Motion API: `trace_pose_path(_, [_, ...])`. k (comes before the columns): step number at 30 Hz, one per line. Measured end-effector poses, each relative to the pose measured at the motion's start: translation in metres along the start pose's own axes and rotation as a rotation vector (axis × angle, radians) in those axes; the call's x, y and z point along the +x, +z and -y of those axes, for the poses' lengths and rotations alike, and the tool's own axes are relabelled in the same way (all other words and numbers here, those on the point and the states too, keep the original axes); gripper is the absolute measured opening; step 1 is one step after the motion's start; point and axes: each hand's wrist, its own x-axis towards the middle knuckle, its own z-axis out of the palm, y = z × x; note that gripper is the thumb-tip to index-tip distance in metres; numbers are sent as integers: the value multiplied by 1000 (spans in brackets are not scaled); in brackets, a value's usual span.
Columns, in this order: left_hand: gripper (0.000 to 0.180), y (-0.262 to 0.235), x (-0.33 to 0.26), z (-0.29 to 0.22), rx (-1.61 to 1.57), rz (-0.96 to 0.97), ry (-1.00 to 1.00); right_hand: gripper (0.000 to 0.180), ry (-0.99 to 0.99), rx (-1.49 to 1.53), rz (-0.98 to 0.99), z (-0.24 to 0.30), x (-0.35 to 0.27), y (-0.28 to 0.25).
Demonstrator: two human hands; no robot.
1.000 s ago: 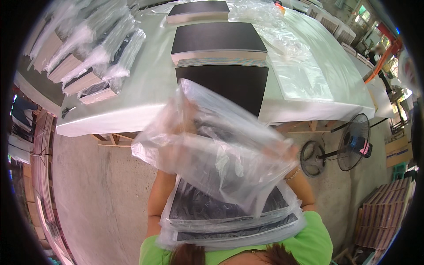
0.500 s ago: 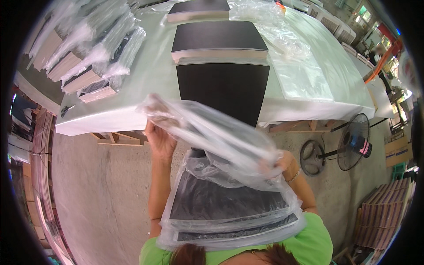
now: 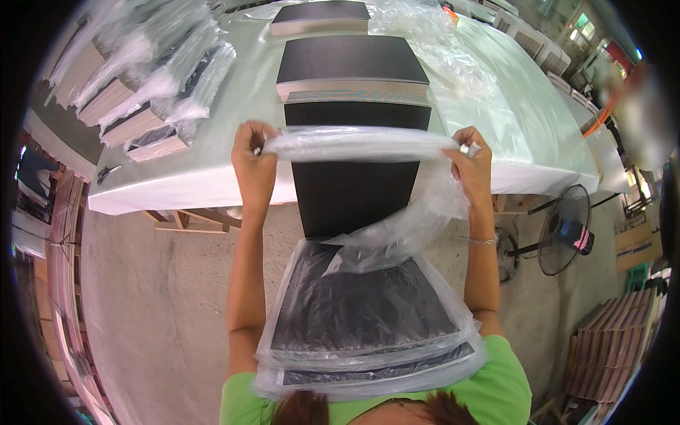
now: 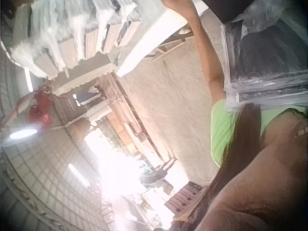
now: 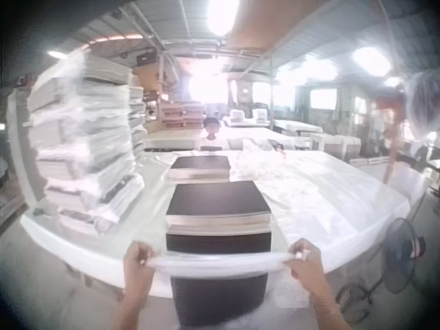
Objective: The person wraps black rectangular objects in plastic film by hand.
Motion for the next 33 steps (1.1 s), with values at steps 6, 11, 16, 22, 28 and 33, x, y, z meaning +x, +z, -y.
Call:
trace_pose_path(6, [71, 12, 13, -14, 539, 84, 214, 34, -358, -249, -308, 3, 25, 36])
trace_pose_path(11, [71, 6, -3, -34, 421, 64, 103, 50, -470, -340, -219, -5, 24, 29])
trace_pose_path(16, [60, -15, -14, -47, 224, -7, 150, 48, -63, 82, -31, 18, 4, 19])
trace_pose_path(22, [54, -30, -15, -40, -666, 159, -432, 36, 210, 1066, 159, 3, -8, 2])
trace_pose_path(28, [41, -57, -64, 15, -1197, 403, -912, 28, 437, 842, 193, -61, -46, -7])
trace_pose_path(33, [38, -63, -128, 68, -913, 453, -1099, 15, 786, 891, 264, -110, -100, -25])
